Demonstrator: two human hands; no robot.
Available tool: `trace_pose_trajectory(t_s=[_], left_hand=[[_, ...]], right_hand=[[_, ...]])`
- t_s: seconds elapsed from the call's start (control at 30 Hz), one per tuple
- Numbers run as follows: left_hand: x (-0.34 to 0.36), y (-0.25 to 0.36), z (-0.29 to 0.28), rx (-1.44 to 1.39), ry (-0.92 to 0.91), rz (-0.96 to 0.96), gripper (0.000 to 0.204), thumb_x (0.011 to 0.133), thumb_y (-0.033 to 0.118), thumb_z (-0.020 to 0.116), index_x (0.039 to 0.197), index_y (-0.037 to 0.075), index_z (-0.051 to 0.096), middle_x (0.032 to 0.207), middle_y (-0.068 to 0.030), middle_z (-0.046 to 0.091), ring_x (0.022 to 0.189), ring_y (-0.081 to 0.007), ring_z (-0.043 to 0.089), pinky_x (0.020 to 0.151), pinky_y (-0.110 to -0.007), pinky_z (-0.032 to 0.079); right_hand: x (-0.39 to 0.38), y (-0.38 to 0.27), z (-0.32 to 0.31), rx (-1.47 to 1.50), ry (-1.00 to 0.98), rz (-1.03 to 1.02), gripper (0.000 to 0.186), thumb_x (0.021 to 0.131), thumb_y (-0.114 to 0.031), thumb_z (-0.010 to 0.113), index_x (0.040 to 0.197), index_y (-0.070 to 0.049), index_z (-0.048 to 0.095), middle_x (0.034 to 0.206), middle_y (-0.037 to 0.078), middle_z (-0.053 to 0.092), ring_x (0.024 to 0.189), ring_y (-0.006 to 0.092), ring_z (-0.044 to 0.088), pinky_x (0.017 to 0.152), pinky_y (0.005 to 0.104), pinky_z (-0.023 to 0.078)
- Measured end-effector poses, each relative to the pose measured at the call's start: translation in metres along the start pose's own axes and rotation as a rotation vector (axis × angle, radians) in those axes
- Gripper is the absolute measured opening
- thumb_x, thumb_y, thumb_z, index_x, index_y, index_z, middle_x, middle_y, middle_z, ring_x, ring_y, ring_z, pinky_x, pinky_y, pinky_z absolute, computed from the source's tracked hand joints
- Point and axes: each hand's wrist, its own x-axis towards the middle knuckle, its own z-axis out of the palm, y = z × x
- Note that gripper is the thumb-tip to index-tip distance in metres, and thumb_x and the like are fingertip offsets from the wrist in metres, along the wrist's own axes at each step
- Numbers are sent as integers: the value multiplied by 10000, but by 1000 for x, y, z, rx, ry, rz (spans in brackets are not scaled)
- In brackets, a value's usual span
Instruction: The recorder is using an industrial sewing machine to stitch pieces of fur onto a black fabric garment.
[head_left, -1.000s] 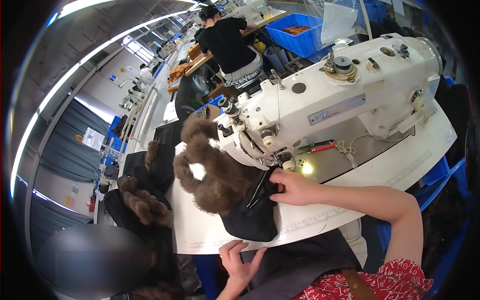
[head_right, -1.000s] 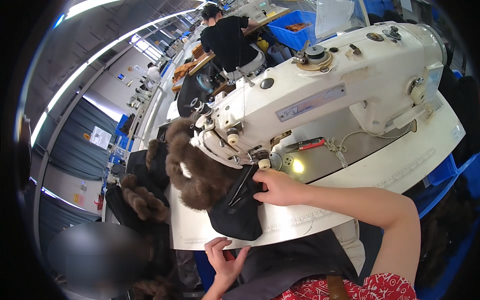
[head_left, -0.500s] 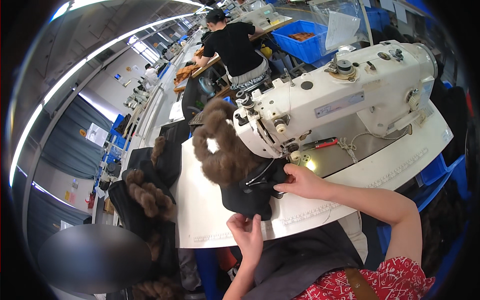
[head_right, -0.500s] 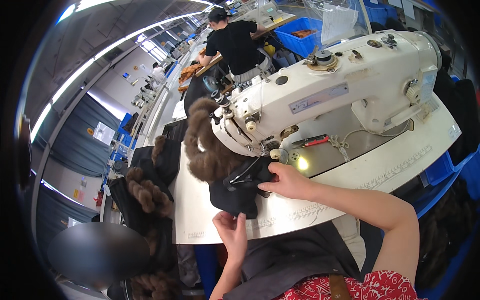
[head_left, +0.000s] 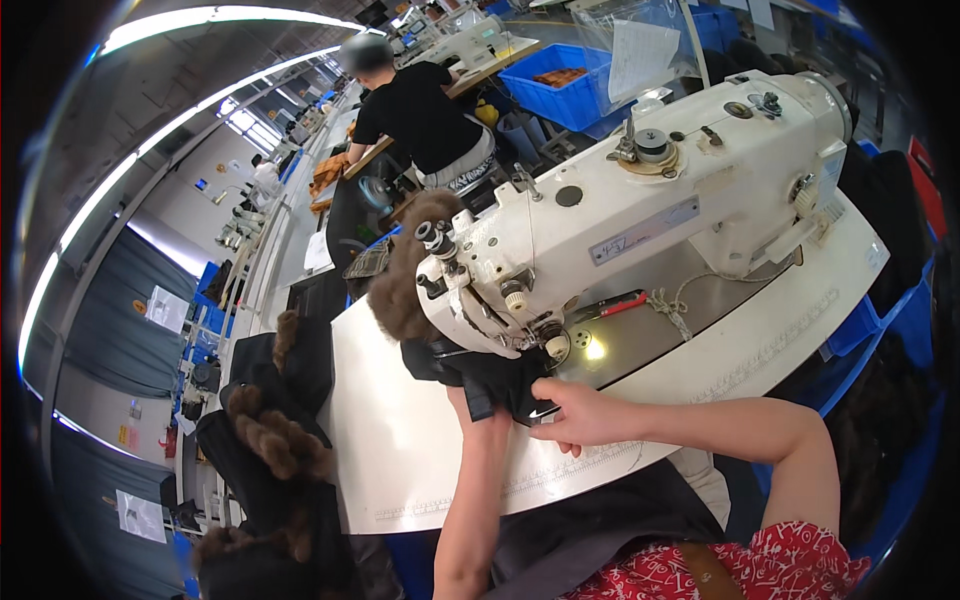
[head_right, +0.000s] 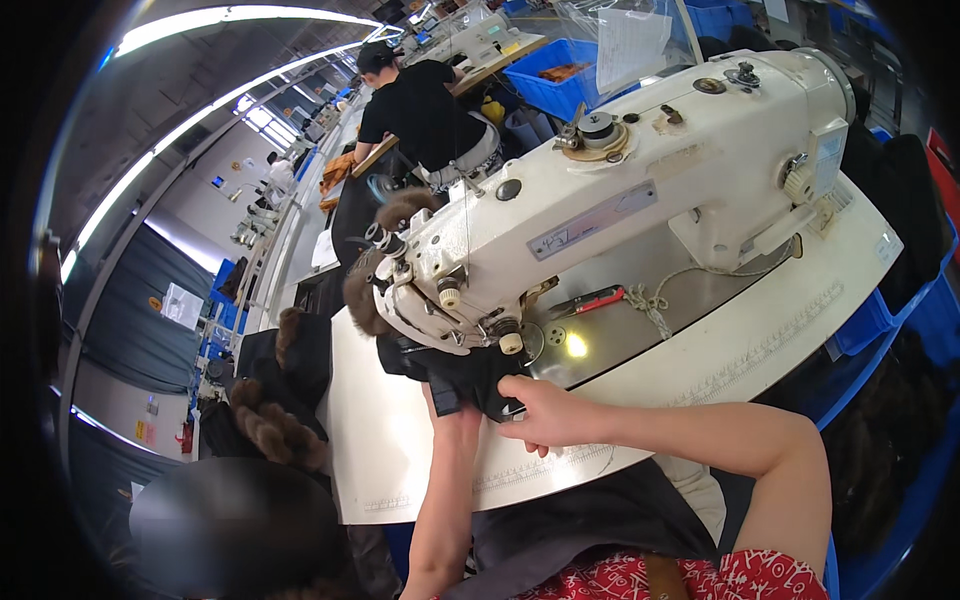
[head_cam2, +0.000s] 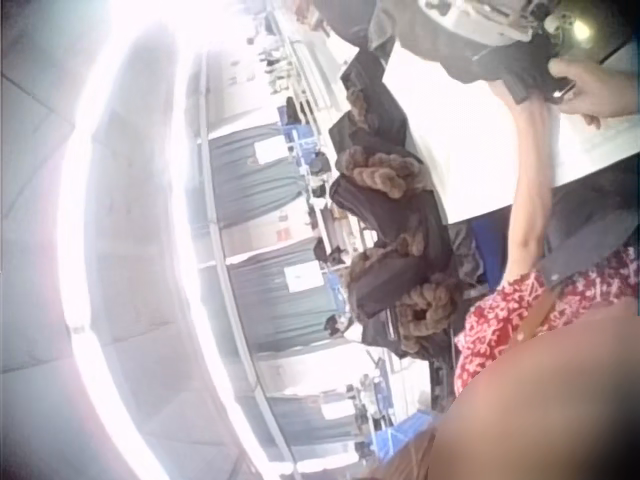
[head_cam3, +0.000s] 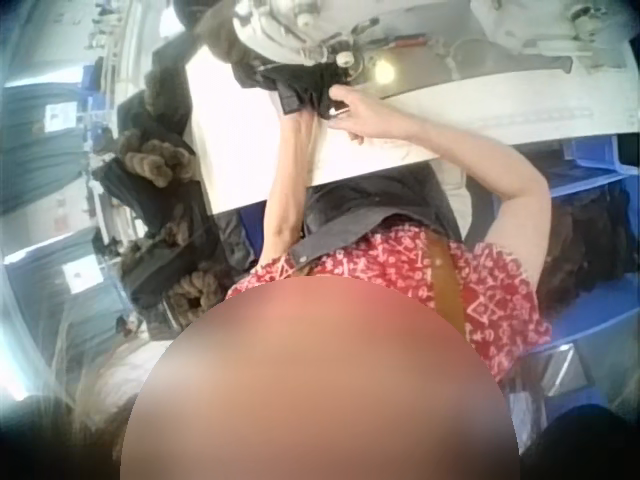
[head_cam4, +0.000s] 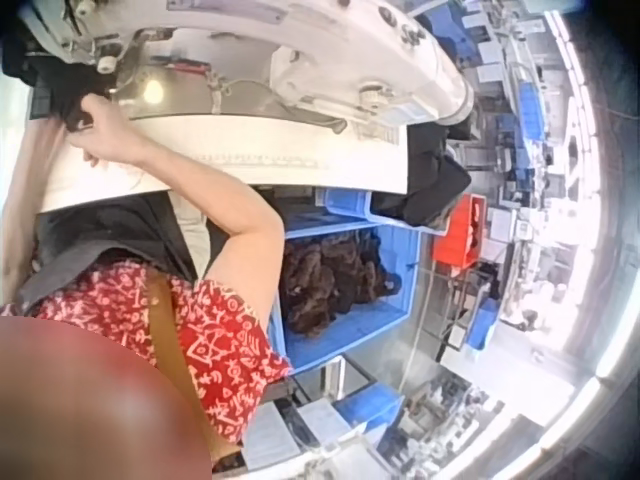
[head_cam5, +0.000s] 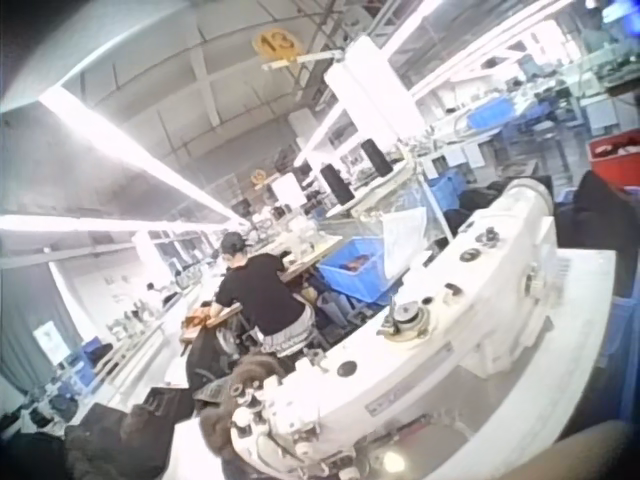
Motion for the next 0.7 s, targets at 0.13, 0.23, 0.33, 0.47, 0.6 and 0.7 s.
trace_pose_trajectory(t_s=[0.13, 0.23, 0.33, 0.47, 0.6, 0.7], left_hand=[[8, 8, -52, 231, -223, -249, 395, 975, 192, 590, 1344, 84, 496, 1269, -65, 578, 1144, -205, 574, 973, -362, 493], [-9, 9, -60, 554, -396, -301, 421, 946, 162, 633, 1340, 60, 528, 1321, -58, 547, 1173, -178, 541, 996, -337, 463], [-27, 14, -37, 738, -423, -101, 467, 906, 144, 678, 1333, 28, 531, 1281, -58, 563, 1155, -189, 541, 1020, -324, 427], [-15, -4, -83, 619, -360, -62, 378, 942, 205, 625, 1271, 38, 543, 1214, -51, 587, 1088, -176, 570, 972, -323, 477], [-41, 13, -55, 355, -74, -267, 383, 906, 204, 675, 1232, 47, 553, 1143, -55, 590, 998, -130, 584, 870, -263, 482], [-63, 11, -69, 262, -210, -135, 447, 903, 203, 667, 1283, 30, 509, 1171, -73, 582, 1019, -165, 593, 866, -292, 486]], right_hand=[[-1, -5, -9, -27, -49, 81, 249, 931, -159, 632, 1045, 0, 479, 646, 67, 546, 545, 145, 606, 463, 281, 498], [10, 20, -25, 336, -98, 65, 138, 914, -101, 619, 931, -4, 523, 651, 68, 541, 544, 155, 610, 471, 293, 499], [13, 22, -24, 681, -107, 28, 269, 906, -125, 641, 772, -59, 418, 607, 24, 494, 505, 153, 607, 452, 280, 482], [5, 13, -13, 226, -105, -58, 275, 917, -188, 669, 986, -23, 460, 809, 69, 557, 607, 174, 627, 527, 311, 514], [-3, 23, 11, -176, 78, -317, 586, 889, -176, 654, 1356, 57, 387, 1285, 164, 445, 1039, 257, 622, 790, 343, 545], [-16, 14, 20, -377, 175, -268, 562, 887, -162, 644, 1362, 29, 411, 1394, 192, 397, 1049, 267, 625, 821, 339, 552]])
